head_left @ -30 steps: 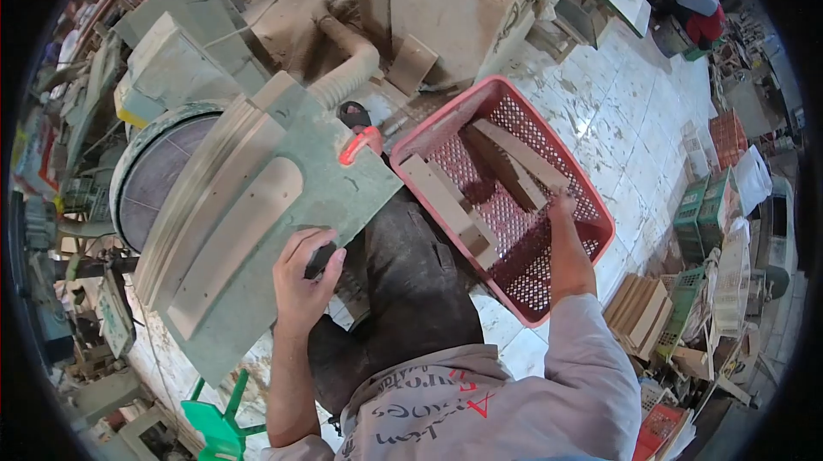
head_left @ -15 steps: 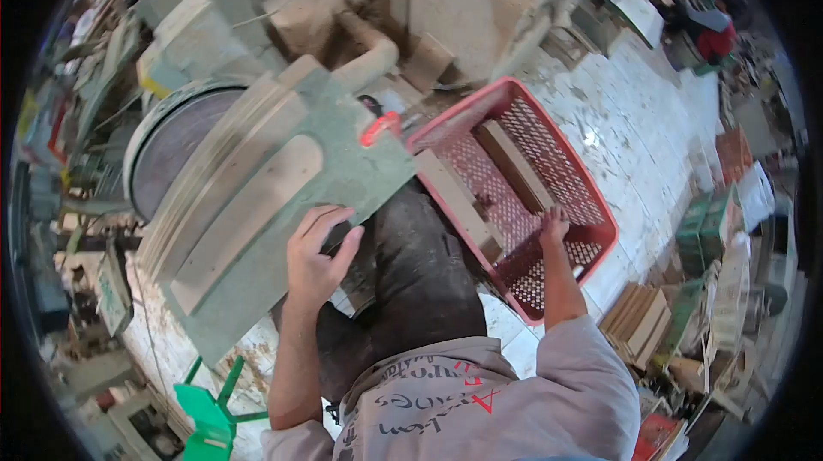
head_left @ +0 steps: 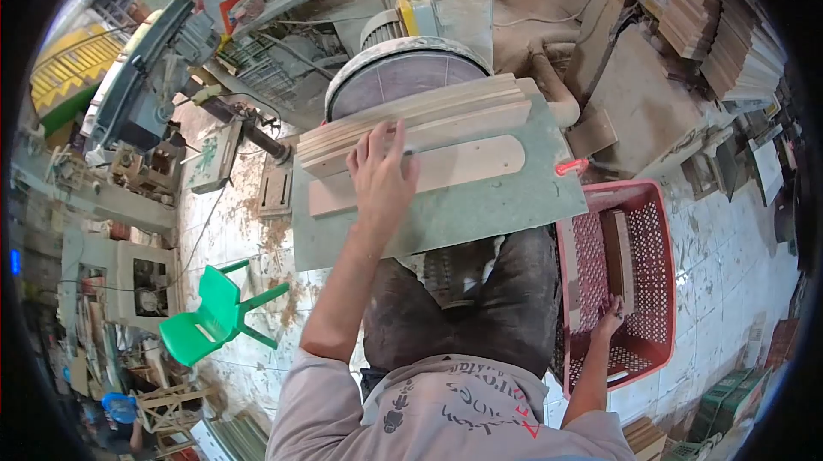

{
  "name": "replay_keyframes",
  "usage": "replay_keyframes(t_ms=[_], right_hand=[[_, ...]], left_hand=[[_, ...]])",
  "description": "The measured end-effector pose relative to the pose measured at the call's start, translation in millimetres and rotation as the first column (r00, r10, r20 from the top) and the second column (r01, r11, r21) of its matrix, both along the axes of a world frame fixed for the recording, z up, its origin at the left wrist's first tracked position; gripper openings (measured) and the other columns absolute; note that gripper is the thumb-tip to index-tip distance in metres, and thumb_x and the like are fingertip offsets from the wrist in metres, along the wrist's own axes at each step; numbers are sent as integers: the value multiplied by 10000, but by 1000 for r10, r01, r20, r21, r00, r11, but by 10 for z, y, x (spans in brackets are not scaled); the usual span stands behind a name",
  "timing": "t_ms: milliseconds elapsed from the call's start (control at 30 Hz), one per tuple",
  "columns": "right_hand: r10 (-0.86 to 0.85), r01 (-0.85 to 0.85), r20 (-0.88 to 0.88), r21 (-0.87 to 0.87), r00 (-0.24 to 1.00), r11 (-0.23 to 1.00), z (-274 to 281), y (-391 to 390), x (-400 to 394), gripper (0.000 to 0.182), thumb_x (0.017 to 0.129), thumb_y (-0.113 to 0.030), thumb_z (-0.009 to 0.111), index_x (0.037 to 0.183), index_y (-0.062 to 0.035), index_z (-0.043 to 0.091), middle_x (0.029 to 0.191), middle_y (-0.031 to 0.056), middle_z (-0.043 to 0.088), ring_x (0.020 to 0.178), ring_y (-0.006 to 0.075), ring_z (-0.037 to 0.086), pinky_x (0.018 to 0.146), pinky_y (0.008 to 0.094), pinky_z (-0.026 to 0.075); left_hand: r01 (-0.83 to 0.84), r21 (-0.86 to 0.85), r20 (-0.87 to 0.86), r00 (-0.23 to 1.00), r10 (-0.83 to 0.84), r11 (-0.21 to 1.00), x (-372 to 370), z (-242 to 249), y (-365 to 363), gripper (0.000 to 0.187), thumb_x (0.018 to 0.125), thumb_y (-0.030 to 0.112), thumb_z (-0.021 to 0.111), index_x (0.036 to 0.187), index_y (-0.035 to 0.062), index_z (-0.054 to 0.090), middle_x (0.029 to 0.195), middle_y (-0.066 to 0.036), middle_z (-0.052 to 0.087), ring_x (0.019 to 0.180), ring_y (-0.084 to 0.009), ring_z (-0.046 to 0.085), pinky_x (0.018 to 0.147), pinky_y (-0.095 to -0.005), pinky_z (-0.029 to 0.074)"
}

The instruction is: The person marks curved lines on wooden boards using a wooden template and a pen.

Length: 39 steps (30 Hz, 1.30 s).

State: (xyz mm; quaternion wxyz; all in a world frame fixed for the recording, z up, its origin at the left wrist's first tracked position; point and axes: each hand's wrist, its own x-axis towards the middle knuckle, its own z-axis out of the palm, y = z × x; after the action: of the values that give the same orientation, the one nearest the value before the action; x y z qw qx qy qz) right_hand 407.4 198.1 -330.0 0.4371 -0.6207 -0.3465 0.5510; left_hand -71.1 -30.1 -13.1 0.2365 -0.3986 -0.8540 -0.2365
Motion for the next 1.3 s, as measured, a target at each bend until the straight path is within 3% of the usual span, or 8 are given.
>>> replay_keyframes(t_ms=[267, 367, 567, 667, 733, 867, 1100, 1300], right_hand=[[25, -20, -45, 93, 999, 995, 62, 99, -159, 338, 989, -234, 534, 1247, -16, 507, 1190, 106, 617, 1043, 207, 570, 900, 332, 445], [30, -23, -33, 207, 999, 978, -24, 151, -176, 348, 982, -235, 548, 1237, -1, 509, 1206, 132, 613, 1109, 218, 570, 903, 312, 440], [102, -103, 16, 291, 995, 951, 747, 4, -412, 342, 973, -229, 563, 1232, -11, 514, 1177, 102, 623, 965, 173, 595, 823, 295, 456], [106, -85, -68, 258, 992, 962, 1084, -27, -676, 360, 966, -284, 551, 1260, -83, 498, 1187, 68, 613, 944, 157, 556, 856, 316, 444], [143, -126, -54, 245, 988, 961, 1313, -55, -877, 360, 961, -263, 553, 1266, -81, 493, 1173, 56, 617, 971, 150, 565, 844, 303, 452], [297, -264, -83, 273, 951, 925, 2193, -408, -1447, 348, 955, -211, 556, 1260, -59, 483, 1166, 83, 614, 1028, 174, 578, 884, 315, 461], [816, -629, -222, 539, 534, 559, 2585, -1076, -1904, 419, 964, -206, 558, 1288, 28, 435, 1200, 200, 594, 995, 262, 632, 906, 393, 504], [821, -658, -312, 492, 479, 571, 2901, -1477, -2250, 425, 923, -109, 617, 1285, 25, 438, 1141, 182, 615, 954, 216, 642, 862, 361, 529]], left_hand=[[-27, -93, 15, 999, 28, 995, -209, -83, -120, 282, 800, 178, 700, 1059, 80, 642, 1119, -59, 606, 1114, -248, 526, 960, -435, 338], [125, -6, -2, 992, -125, 992, -279, -36, -167, 177, 815, 163, 676, 972, 93, 633, 966, -50, 630, 995, -221, 578, 907, -430, 349], [99, 97, 186, 976, -116, 990, 28, 652, -472, 137, 871, 132, 649, 982, 53, 628, 975, -92, 661, 937, -210, 622, 843, -349, 442], [10, 320, 533, 825, -188, 948, 185, 794, -610, 109, 909, 51, 592, 1018, 45, 584, 969, -99, 649, 834, -165, 629, 750, -290, 468], [-11, 759, 543, 564, -622, 652, 239, 771, -647, 146, 957, 44, 542, 1101, 25, 535, 972, -93, 645, 854, -97, 595, 741, -236, 471], [-108, 798, 552, 525, -648, 593, 342, 693, -711, 278, 958, 71, 556, 1211, 36, 445, 1022, -89, 642, 875, -103, 613, 713, -254, 513], [-321, 779, 627, 351, -696, 539, 507, 268, -760, 371, 932, 124, 605, 1250, 77, 419, 1060, -80, 625, 915, -154, 645, 745, -315, 545], [-472, 761, 607, 277, -745, 445, 761, 4, -675, 370, 935, 84, 586, 1255, 53, 404, 1153, -99, 573, 993, -188, 624, 816, -363, 559]])
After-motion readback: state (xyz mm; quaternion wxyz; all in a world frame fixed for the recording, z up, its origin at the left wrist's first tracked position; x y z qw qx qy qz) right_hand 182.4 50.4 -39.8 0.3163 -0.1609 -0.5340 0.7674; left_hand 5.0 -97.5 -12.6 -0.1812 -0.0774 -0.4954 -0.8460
